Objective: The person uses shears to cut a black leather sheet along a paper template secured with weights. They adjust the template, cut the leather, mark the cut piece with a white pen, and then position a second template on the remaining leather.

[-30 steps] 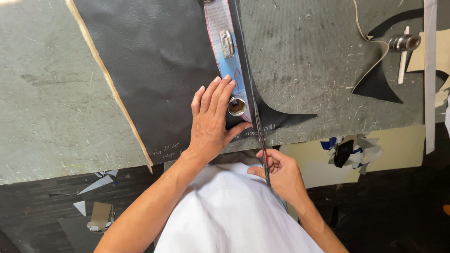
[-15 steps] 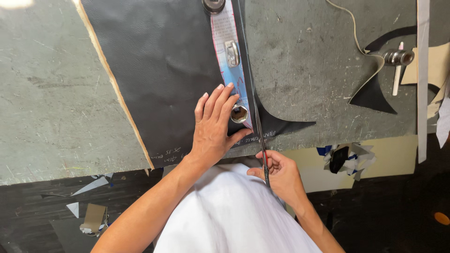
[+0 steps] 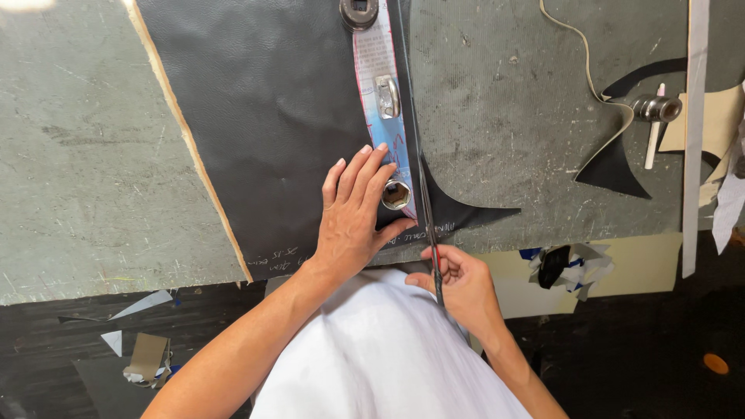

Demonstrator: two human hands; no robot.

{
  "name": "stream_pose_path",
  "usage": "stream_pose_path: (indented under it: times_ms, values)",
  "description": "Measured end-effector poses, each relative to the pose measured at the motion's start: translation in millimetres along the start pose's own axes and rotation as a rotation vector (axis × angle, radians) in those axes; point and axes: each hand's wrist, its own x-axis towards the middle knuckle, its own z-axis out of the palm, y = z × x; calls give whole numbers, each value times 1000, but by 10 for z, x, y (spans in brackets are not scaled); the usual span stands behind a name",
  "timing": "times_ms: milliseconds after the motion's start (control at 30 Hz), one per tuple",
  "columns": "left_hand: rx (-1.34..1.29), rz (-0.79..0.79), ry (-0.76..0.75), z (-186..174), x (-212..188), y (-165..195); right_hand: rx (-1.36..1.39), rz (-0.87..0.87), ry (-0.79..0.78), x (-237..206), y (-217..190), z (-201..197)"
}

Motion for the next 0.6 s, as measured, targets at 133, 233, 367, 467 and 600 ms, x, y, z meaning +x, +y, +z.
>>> stream_pose_path:
  times_ms: [133, 233, 367, 467, 600]
  values:
    - [0, 2, 4, -2, -5, -4, 54, -23, -10, 39, -28, 24]
    - [5, 5, 3, 13, -6, -1, 12, -10, 4, 24, -48, 18]
    - [6, -4, -10, 8, -16, 2, 32, 5, -8, 19, -92, 22]
    - [-6, 3, -19, -31, -2, 0, 27, -11, -10, 78, -141, 26]
    - [-10, 21, -80, -153, 42, 4, 68, 1, -9, 132, -196, 33]
